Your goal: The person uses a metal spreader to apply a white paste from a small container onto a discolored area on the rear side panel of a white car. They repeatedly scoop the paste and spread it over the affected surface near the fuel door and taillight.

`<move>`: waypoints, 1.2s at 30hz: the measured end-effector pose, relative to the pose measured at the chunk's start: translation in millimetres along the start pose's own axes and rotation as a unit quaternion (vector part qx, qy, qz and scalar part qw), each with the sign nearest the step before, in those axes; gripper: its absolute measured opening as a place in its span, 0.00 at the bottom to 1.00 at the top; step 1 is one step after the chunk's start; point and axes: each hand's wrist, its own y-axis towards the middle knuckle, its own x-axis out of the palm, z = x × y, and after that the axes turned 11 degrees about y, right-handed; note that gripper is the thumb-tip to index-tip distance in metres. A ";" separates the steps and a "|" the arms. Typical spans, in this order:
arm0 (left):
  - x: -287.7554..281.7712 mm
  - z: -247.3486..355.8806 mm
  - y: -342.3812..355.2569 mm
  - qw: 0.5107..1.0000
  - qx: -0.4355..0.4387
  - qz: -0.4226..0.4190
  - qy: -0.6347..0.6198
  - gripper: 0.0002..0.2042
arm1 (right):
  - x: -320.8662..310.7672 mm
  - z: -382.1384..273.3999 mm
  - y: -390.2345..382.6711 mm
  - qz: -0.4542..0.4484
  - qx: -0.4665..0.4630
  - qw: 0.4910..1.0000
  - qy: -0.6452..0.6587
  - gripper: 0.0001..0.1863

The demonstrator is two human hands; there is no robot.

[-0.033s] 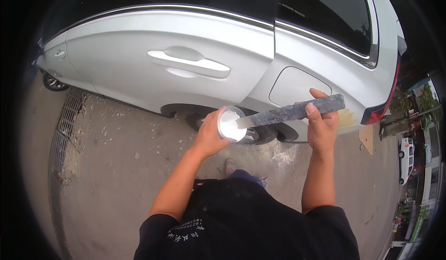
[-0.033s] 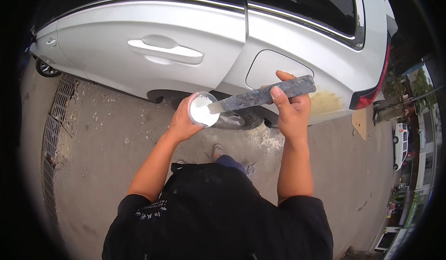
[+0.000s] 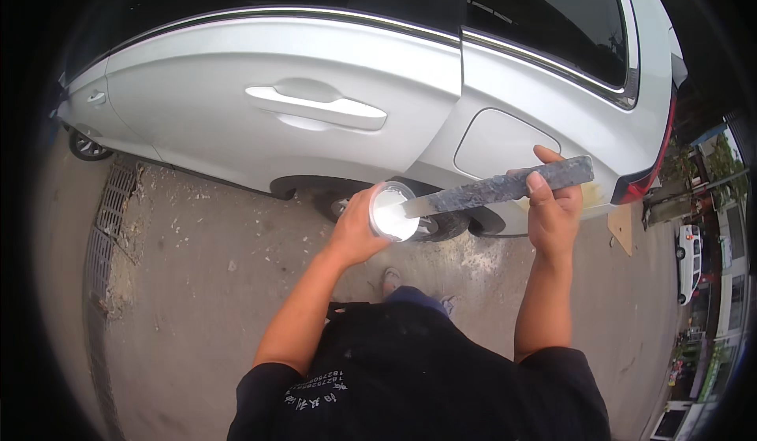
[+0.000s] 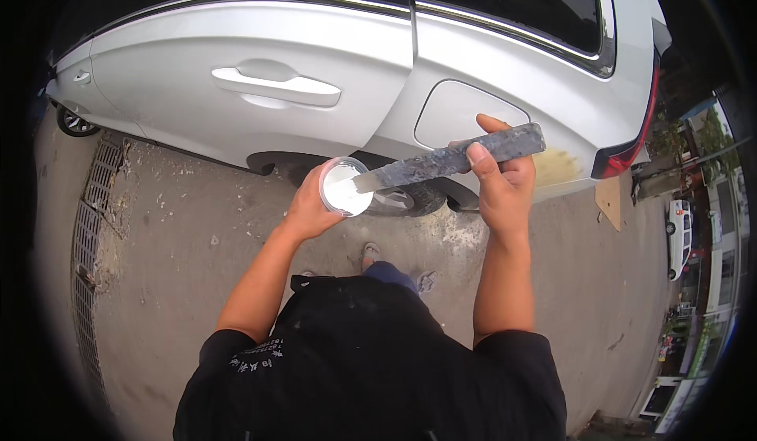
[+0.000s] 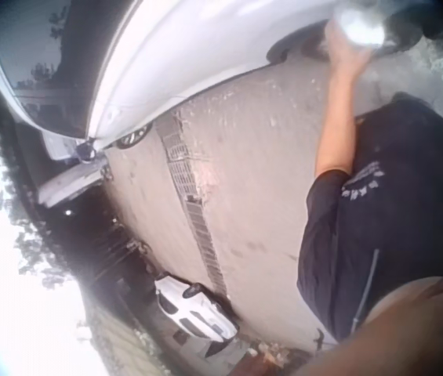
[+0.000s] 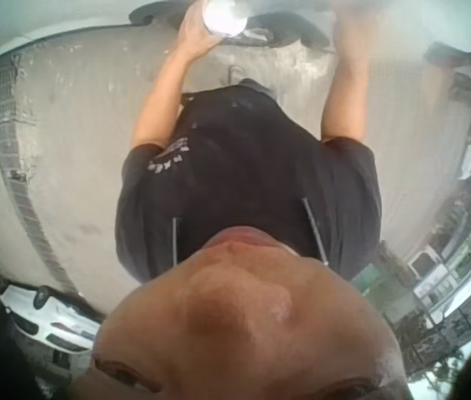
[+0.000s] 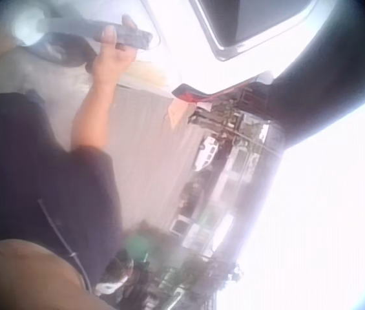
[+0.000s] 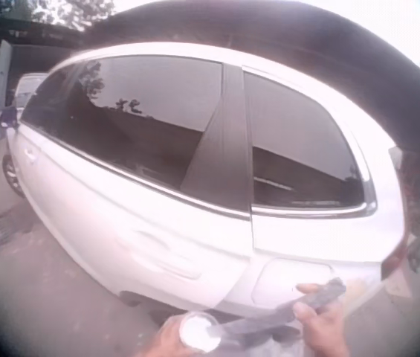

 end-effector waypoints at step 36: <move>99.7 53.2 4.4 0.936 -0.091 -0.309 -0.144 0.40 | -108.7 -23.8 -12.3 -0.216 0.042 0.968 -0.120 0.21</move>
